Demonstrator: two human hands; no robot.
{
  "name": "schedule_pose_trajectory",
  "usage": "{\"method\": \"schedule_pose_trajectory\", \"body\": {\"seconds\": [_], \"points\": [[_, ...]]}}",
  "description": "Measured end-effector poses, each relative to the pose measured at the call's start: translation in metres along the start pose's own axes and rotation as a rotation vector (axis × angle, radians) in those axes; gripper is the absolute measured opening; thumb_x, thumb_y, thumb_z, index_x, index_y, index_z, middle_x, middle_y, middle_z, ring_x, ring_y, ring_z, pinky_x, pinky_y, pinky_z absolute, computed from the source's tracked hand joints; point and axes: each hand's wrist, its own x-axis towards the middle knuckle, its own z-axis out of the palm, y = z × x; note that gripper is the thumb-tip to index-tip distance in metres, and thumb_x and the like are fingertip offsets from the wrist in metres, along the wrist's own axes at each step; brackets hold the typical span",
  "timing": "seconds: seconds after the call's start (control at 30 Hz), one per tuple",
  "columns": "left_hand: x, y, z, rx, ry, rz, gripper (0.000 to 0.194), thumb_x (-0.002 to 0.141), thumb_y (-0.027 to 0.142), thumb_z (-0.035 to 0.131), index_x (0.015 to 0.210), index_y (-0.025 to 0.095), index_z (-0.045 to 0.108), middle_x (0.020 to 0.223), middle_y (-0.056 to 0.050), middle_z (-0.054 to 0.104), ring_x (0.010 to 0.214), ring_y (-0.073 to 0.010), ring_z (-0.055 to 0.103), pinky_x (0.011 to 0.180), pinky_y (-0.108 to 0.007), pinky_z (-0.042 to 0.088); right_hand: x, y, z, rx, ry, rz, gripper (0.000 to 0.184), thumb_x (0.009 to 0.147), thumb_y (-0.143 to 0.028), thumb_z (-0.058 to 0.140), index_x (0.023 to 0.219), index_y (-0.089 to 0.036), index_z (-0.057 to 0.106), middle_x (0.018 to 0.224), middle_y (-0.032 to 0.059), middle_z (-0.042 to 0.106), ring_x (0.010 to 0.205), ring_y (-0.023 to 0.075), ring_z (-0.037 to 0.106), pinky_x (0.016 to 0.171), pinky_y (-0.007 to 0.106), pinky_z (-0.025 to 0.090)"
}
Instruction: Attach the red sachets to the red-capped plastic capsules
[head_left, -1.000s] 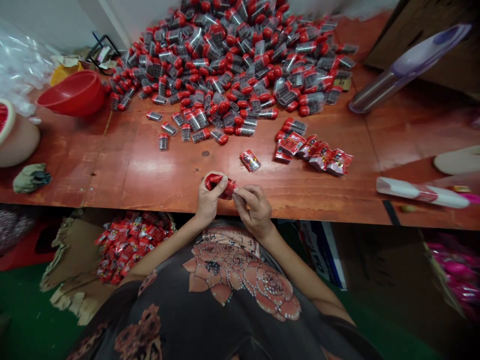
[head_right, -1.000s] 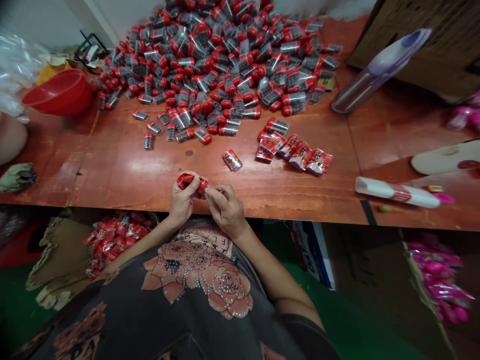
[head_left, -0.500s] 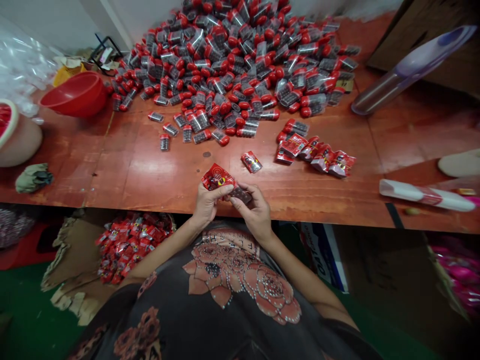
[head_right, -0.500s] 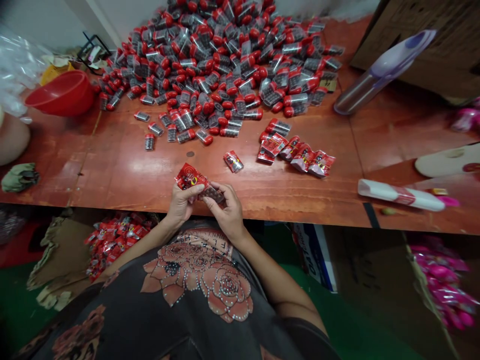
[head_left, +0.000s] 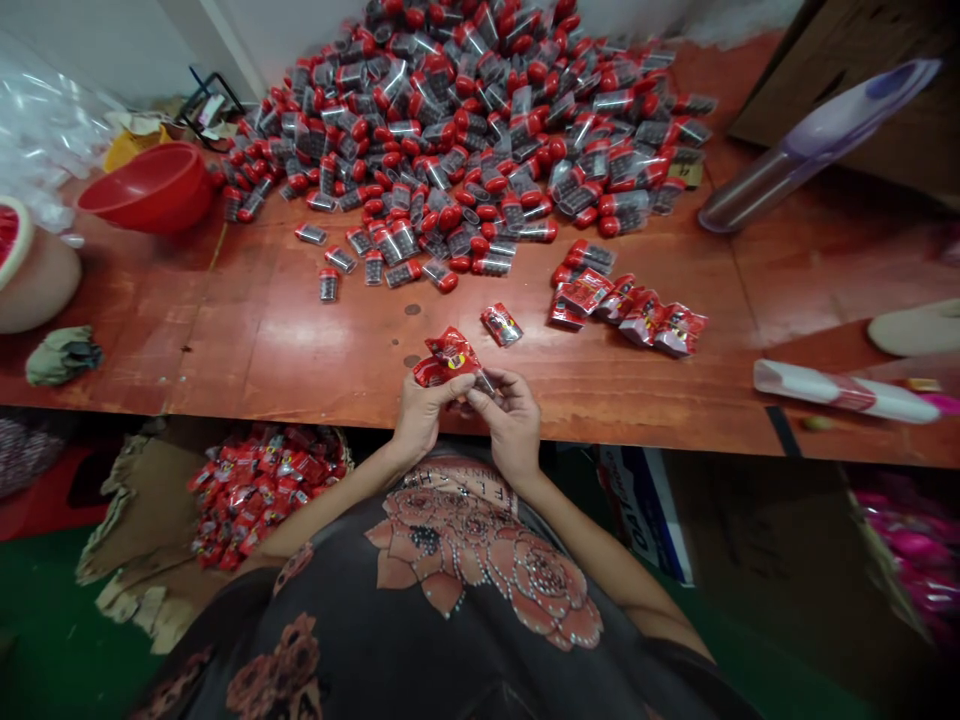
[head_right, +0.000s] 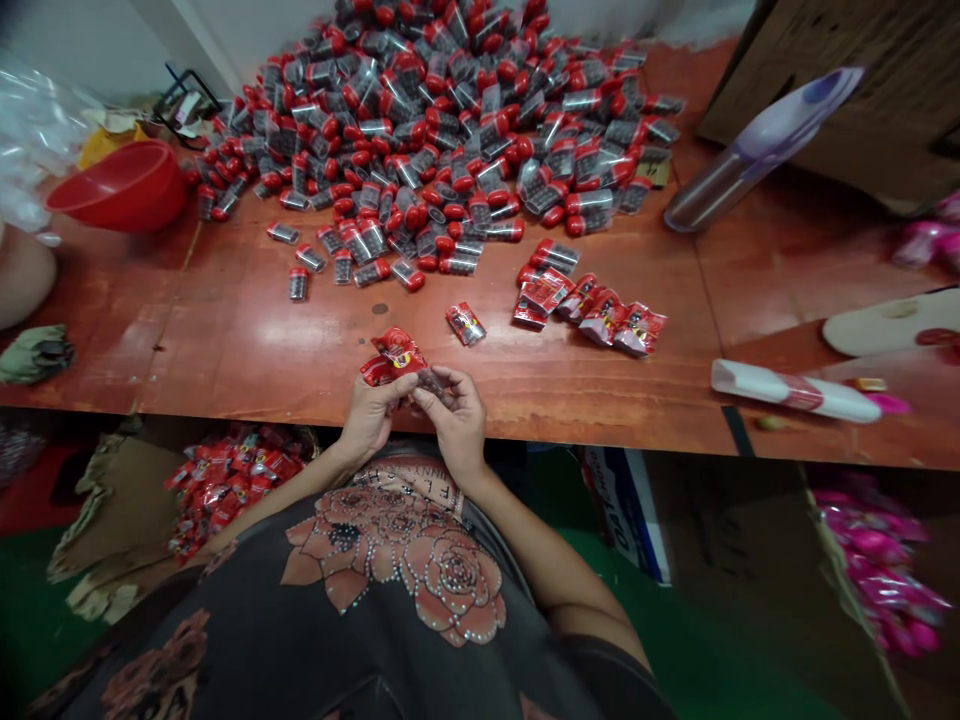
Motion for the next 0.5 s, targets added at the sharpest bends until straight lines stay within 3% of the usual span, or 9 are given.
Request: {"method": "schedule_pose_trajectory", "body": {"seconds": [0.2,0.37,0.5], "points": [[-0.003,-0.004,-0.004,0.024,0.024,0.002,0.027,0.059,0.033,0.086,0.072,0.016,0.07,0.066,0.002,0.066,0.05,-0.0066,0.051,0.041,-0.018,0.038,0.006,0.001,-0.003,-0.07,0.033,-0.07,0.028,0.078,-0.03,0.074,0.104,-0.026,0.064,0.09,-0.0002,0.071,0.071,0.0142,0.068,0.071,0.035,0.063],[0.003,0.002,-0.007,0.004,0.046,0.039,0.025,0.059,0.03,0.086,0.071,0.016,0.07,0.066,0.003,0.066,0.048,-0.0053,0.049,0.039,-0.017,0.038,0.007,0.003,-0.01,-0.228,-0.101,-0.161,0.033,0.083,-0.027,0.068,0.116,-0.032,0.068,0.106,0.0018,0.063,0.095,0.0165,0.065,0.09,0.039,0.057],[0.006,0.002,-0.008,0.028,0.016,-0.015,0.025,0.057,0.029,0.086,0.068,0.015,0.069,0.062,0.003,0.064,0.045,-0.0054,0.048,0.037,-0.018,0.037,0.009,0.005,-0.01,-0.183,-0.115,-0.131,0.044,0.084,-0.026,0.067,0.126,-0.035,0.062,0.101,0.0009,0.058,0.089,0.0152,0.064,0.084,0.038,0.058]]}}
